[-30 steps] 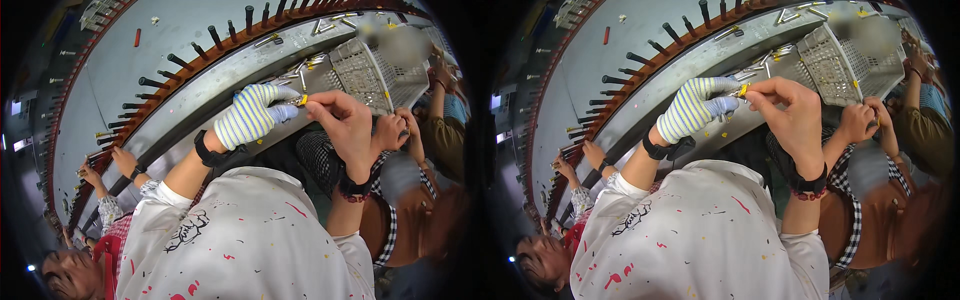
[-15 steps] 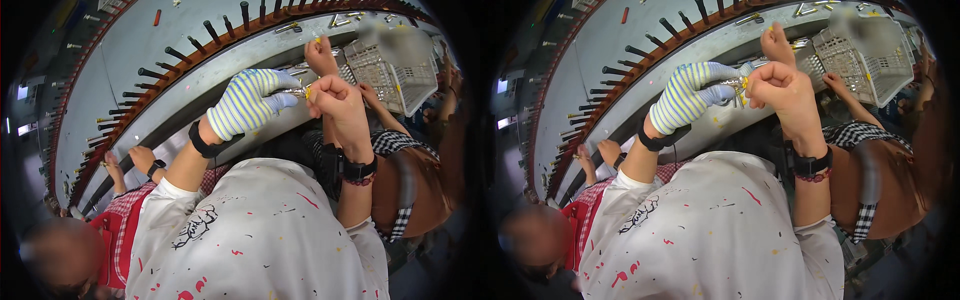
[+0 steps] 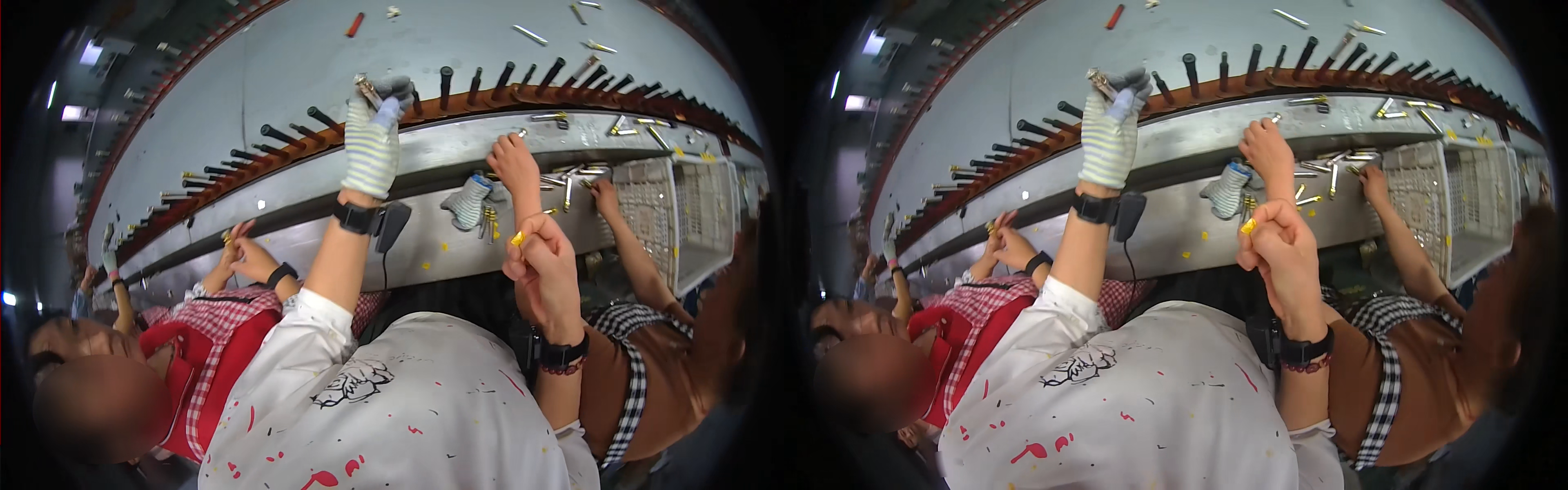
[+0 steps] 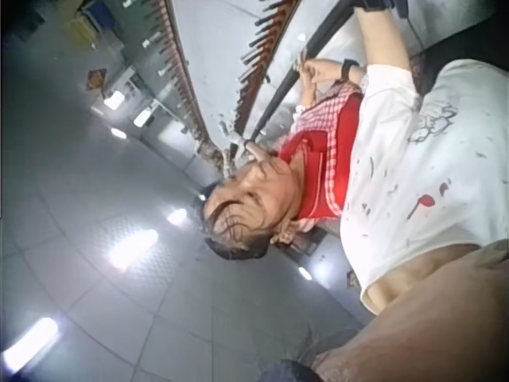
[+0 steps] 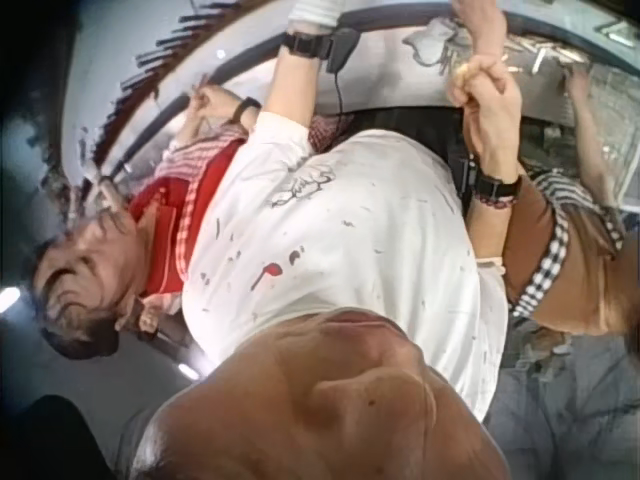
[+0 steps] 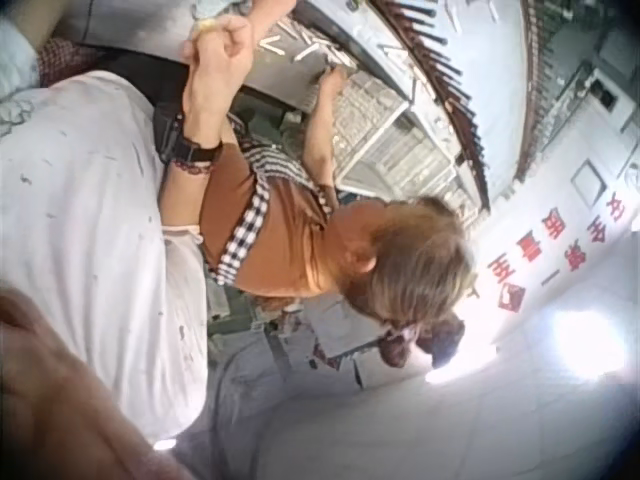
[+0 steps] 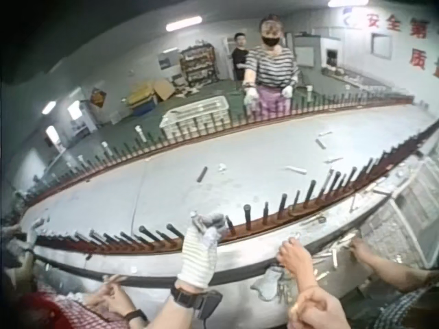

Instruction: Assembling small yellow plastic caps onto metal rods at a production line workstation and transporting a crate of the items to a sorting area.

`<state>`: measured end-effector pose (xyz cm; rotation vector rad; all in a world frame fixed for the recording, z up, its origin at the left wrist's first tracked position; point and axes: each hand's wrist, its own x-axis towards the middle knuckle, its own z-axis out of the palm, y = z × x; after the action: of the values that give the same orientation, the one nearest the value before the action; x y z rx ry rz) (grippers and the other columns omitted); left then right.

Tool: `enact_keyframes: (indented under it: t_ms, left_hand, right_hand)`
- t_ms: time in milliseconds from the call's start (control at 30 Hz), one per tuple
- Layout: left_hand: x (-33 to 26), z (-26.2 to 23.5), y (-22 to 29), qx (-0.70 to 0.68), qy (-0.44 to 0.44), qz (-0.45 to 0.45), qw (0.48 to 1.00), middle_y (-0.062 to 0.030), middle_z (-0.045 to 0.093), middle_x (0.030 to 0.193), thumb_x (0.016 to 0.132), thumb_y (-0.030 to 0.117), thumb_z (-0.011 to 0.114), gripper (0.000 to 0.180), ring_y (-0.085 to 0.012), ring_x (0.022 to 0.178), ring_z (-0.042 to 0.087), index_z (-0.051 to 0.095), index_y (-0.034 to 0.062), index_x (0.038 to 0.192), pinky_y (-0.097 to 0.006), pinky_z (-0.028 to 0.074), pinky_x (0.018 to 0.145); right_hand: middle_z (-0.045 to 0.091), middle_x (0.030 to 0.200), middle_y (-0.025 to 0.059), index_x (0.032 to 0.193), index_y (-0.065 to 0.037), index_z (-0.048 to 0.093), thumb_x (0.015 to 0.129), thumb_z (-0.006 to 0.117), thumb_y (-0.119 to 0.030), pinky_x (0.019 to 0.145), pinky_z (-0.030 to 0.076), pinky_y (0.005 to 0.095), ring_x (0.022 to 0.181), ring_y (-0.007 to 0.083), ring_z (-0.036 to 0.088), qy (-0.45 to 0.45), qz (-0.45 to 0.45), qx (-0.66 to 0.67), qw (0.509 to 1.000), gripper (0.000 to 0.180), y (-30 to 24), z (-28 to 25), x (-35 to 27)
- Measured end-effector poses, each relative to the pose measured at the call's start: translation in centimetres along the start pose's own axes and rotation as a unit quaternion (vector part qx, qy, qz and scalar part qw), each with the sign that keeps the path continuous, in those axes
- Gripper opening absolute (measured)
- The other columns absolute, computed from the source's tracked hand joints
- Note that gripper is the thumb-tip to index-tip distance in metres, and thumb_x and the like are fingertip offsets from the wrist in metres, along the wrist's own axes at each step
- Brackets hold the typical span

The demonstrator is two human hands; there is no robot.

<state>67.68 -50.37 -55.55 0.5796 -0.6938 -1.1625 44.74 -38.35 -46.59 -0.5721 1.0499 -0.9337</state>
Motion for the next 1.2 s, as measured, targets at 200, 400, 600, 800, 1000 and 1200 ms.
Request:
enact_keyframes:
  t_ms: [200, 400, 600, 800, 1000, 1200]
  left_hand:
    - [3.5, -1.4, -2.8, 0.166, 0.121, 0.126, 0.971, 0.0045, 0.051, 0.080, 0.087, -0.001, 0.054, 0.005, -0.0063, 0.072, 0.044, 0.058, 0.0023, 0.088, -0.018, 0.039, 0.070]
    - [4.0, -3.3, -1.8, 0.322, 0.111, 0.181, 0.923, -0.0032, 0.064, 0.097, 0.087, 0.003, 0.053, 0.012, -0.0061, 0.069, 0.042, 0.057, 0.0015, 0.099, -0.019, 0.038, 0.065]
    - [2.9, -5.5, 0.2, 0.292, 0.126, 0.235, 0.918, -0.0006, 0.063, 0.095, 0.088, 0.002, 0.053, 0.015, -0.0042, 0.074, 0.044, 0.060, 0.0007, 0.101, -0.017, 0.037, 0.070]
    - [-2.6, -9.1, -0.5, 0.382, 0.327, 0.129, 0.855, -0.0060, 0.061, 0.098, 0.089, 0.009, 0.052, 0.029, -0.0121, 0.088, 0.050, 0.056, -0.0034, 0.115, -0.024, 0.040, 0.082]
    - [-8.1, 3.8, -9.0, 0.705, -0.049, 0.118, 0.697, -0.0151, 0.059, 0.099, 0.076, 0.028, 0.065, 0.040, -0.0282, 0.093, 0.056, 0.058, 0.0005, 0.103, -0.040, 0.043, 0.083]
    - [-0.9, 5.8, -13.8, 0.787, -0.182, -0.051, 0.588, -0.0167, 0.061, 0.090, 0.081, 0.028, 0.059, 0.028, -0.0339, 0.084, 0.059, 0.058, 0.0037, 0.095, -0.043, 0.046, 0.074]
  right_hand:
    - [0.053, 0.070, 0.0007, 0.090, 0.000, 0.057, 0.083, 0.045, 0.005, 0.053, 0.037, 0.0196, 0.057, 0.0063, 0.045, -0.003, -0.054, -0.160, 0.986, 0.015, 2.2, -0.3, 1.4]
    - [0.052, 0.068, -0.0004, 0.085, -0.001, 0.059, 0.085, 0.045, 0.001, 0.054, 0.036, 0.0186, 0.058, 0.0062, 0.046, -0.006, -0.019, -0.202, 0.979, 0.013, 2.6, -0.3, 1.5]
    - [0.052, 0.064, -0.0019, 0.083, -0.002, 0.059, 0.082, 0.047, 0.000, 0.052, 0.036, 0.0187, 0.056, 0.0045, 0.045, -0.030, -0.033, -0.223, 0.974, 0.012, 3.6, -2.4, 2.1]
    - [0.058, 0.074, 0.0009, 0.083, -0.002, 0.060, 0.079, 0.047, 0.003, 0.060, 0.041, 0.0197, 0.062, 0.0068, 0.051, 0.050, -0.097, -0.381, 0.918, 0.014, 5.0, -8.8, 5.2]
    - [0.058, 0.069, 0.0011, 0.090, 0.000, 0.061, 0.088, 0.047, -0.003, 0.053, 0.041, 0.0200, 0.057, 0.0060, 0.050, 0.102, -0.110, -0.231, 0.961, 0.014, 2.6, -10.1, 4.5]
    - [0.057, 0.068, 0.0001, 0.095, 0.001, 0.059, 0.090, 0.054, -0.010, 0.054, 0.041, 0.0184, 0.058, 0.0047, 0.050, 0.080, -0.121, -0.231, 0.962, 0.012, 1.4, -9.6, 5.4]
